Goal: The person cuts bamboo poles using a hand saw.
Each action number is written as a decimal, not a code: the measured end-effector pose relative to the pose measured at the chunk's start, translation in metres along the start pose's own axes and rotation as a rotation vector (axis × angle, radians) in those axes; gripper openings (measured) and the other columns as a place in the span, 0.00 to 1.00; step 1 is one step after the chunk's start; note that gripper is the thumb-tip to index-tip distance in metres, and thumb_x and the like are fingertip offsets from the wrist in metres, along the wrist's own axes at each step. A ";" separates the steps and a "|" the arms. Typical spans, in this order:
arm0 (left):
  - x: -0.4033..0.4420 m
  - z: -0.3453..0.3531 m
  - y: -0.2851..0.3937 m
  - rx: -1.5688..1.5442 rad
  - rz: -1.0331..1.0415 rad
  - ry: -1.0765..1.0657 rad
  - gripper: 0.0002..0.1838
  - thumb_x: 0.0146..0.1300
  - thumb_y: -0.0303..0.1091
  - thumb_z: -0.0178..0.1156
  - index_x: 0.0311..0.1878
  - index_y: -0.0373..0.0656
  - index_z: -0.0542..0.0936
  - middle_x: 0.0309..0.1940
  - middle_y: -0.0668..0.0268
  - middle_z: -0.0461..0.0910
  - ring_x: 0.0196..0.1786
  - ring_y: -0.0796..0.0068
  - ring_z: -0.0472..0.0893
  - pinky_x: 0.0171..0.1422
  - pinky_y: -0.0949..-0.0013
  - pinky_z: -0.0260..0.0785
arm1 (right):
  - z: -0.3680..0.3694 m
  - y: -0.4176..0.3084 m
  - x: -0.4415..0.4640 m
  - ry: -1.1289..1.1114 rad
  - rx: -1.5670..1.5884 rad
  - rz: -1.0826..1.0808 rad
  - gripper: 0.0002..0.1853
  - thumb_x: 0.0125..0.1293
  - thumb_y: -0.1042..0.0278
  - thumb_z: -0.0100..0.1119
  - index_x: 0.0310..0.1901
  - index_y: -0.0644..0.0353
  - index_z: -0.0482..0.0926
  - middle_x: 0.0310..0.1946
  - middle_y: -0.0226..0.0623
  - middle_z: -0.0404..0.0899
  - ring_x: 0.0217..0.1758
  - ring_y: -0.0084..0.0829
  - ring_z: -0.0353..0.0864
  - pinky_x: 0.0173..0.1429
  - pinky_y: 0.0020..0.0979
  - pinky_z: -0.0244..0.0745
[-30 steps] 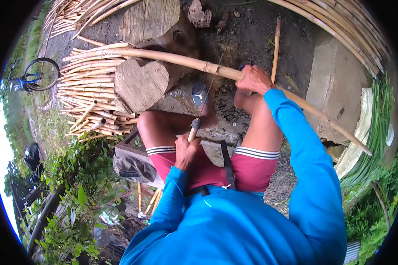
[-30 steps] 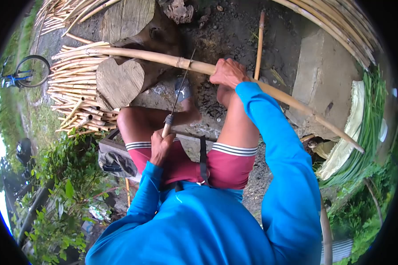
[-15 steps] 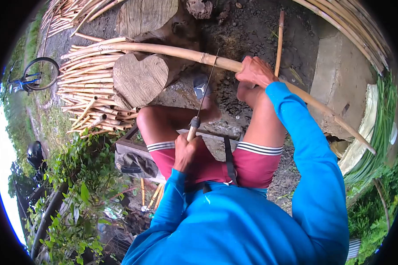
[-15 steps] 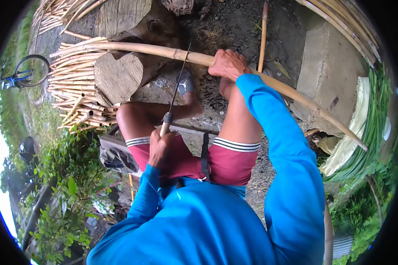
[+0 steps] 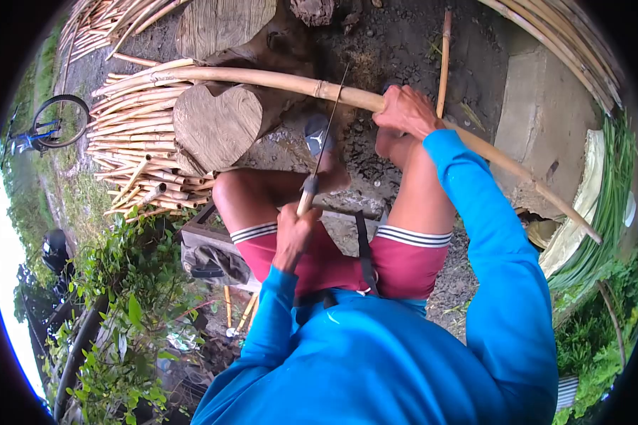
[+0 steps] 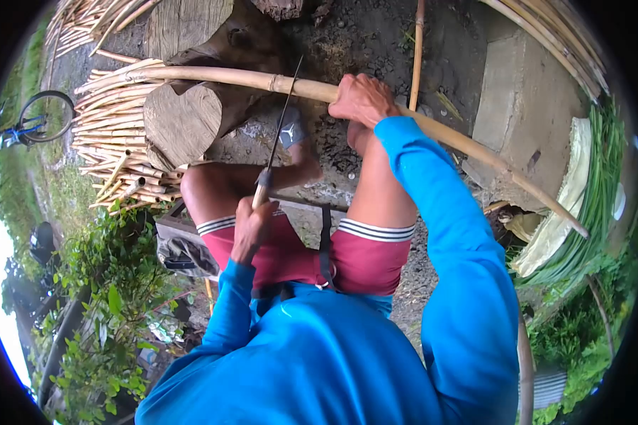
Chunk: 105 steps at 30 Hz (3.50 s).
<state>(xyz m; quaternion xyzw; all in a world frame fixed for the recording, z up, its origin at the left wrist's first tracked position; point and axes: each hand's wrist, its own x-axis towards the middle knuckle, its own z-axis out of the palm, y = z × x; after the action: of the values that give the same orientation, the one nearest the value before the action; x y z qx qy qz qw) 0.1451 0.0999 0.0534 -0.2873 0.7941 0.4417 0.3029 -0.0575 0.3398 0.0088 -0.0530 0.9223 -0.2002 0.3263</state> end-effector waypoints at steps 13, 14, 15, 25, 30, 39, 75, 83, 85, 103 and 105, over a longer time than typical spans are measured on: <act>0.050 0.012 0.023 0.024 -0.012 0.048 0.20 0.53 0.44 0.60 0.35 0.31 0.82 0.26 0.43 0.81 0.33 0.55 0.85 0.41 0.55 0.73 | -0.001 0.001 0.014 0.058 -0.004 -0.072 0.21 0.47 0.56 0.63 0.39 0.63 0.85 0.34 0.57 0.84 0.41 0.56 0.84 0.49 0.47 0.80; 0.082 0.018 0.043 0.015 0.011 0.081 0.21 0.53 0.45 0.60 0.36 0.31 0.82 0.27 0.42 0.81 0.34 0.54 0.85 0.41 0.55 0.73 | -0.004 -0.001 0.015 0.027 0.013 -0.059 0.21 0.47 0.57 0.62 0.39 0.63 0.85 0.36 0.59 0.83 0.43 0.56 0.84 0.52 0.48 0.80; 0.096 0.023 0.049 0.011 0.019 0.097 0.23 0.54 0.47 0.59 0.36 0.31 0.82 0.27 0.42 0.81 0.34 0.53 0.85 0.42 0.55 0.73 | 0.000 -0.001 0.010 -0.020 0.033 -0.032 0.21 0.47 0.58 0.61 0.40 0.63 0.86 0.38 0.61 0.83 0.45 0.57 0.84 0.55 0.48 0.79; 0.063 0.017 0.016 -0.010 0.021 0.125 0.23 0.52 0.46 0.59 0.29 0.28 0.80 0.18 0.50 0.78 0.24 0.61 0.79 0.32 0.59 0.70 | 0.005 0.006 0.013 0.066 0.002 -0.067 0.22 0.46 0.55 0.63 0.39 0.64 0.85 0.35 0.58 0.83 0.41 0.57 0.84 0.50 0.48 0.79; 0.030 0.007 -0.003 0.164 0.306 0.094 0.18 0.55 0.44 0.59 0.38 0.37 0.84 0.29 0.47 0.82 0.32 0.51 0.83 0.41 0.54 0.72 | 0.004 0.013 0.011 0.017 0.040 -0.065 0.22 0.46 0.54 0.64 0.38 0.64 0.85 0.33 0.58 0.83 0.40 0.56 0.84 0.48 0.47 0.79; 0.077 0.025 0.038 0.103 0.210 0.159 0.18 0.55 0.42 0.60 0.24 0.33 0.75 0.15 0.59 0.73 0.20 0.66 0.74 0.27 0.57 0.65 | 0.008 0.010 0.020 0.021 0.012 -0.082 0.21 0.46 0.54 0.64 0.37 0.63 0.85 0.32 0.56 0.83 0.37 0.53 0.85 0.44 0.46 0.80; 0.071 0.032 0.032 0.013 0.167 0.113 0.14 0.52 0.38 0.64 0.35 0.36 0.82 0.31 0.41 0.81 0.37 0.45 0.82 0.42 0.54 0.74 | 0.004 0.006 0.007 -0.083 -0.035 -0.077 0.22 0.47 0.49 0.65 0.39 0.57 0.86 0.35 0.52 0.85 0.43 0.54 0.84 0.52 0.48 0.79; 0.072 0.031 0.029 0.007 0.118 0.130 0.18 0.52 0.41 0.59 0.35 0.33 0.82 0.30 0.40 0.81 0.36 0.47 0.84 0.42 0.53 0.75 | 0.001 0.000 0.012 -0.041 -0.076 -0.068 0.22 0.48 0.48 0.64 0.37 0.57 0.86 0.34 0.52 0.85 0.42 0.54 0.84 0.51 0.48 0.79; 0.094 0.044 0.020 0.160 0.312 0.091 0.16 0.49 0.38 0.62 0.38 0.38 0.82 0.29 0.44 0.78 0.35 0.45 0.82 0.41 0.50 0.76 | -0.001 -0.002 -0.001 0.038 0.022 -0.111 0.18 0.49 0.53 0.61 0.30 0.62 0.83 0.26 0.53 0.82 0.34 0.54 0.83 0.39 0.47 0.76; 0.042 -0.005 -0.020 -0.100 0.168 0.002 0.19 0.54 0.44 0.62 0.37 0.35 0.80 0.27 0.44 0.80 0.34 0.45 0.82 0.42 0.52 0.71 | -0.078 0.022 -0.097 0.224 -0.031 -0.195 0.14 0.55 0.63 0.67 0.32 0.64 0.73 0.28 0.55 0.78 0.36 0.60 0.78 0.38 0.49 0.73; 0.032 -0.023 -0.012 -0.111 0.214 0.001 0.17 0.54 0.44 0.63 0.38 0.37 0.81 0.26 0.46 0.79 0.33 0.49 0.82 0.39 0.52 0.70 | -0.079 0.046 -0.119 0.266 -0.086 -0.147 0.14 0.55 0.63 0.67 0.31 0.64 0.73 0.26 0.55 0.77 0.34 0.61 0.77 0.37 0.49 0.72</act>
<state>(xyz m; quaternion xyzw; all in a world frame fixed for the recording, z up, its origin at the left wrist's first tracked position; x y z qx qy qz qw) 0.1274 0.0681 0.0336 -0.2173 0.7947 0.5146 0.2373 -0.0121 0.4355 0.1157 -0.1073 0.9587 -0.1892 0.1831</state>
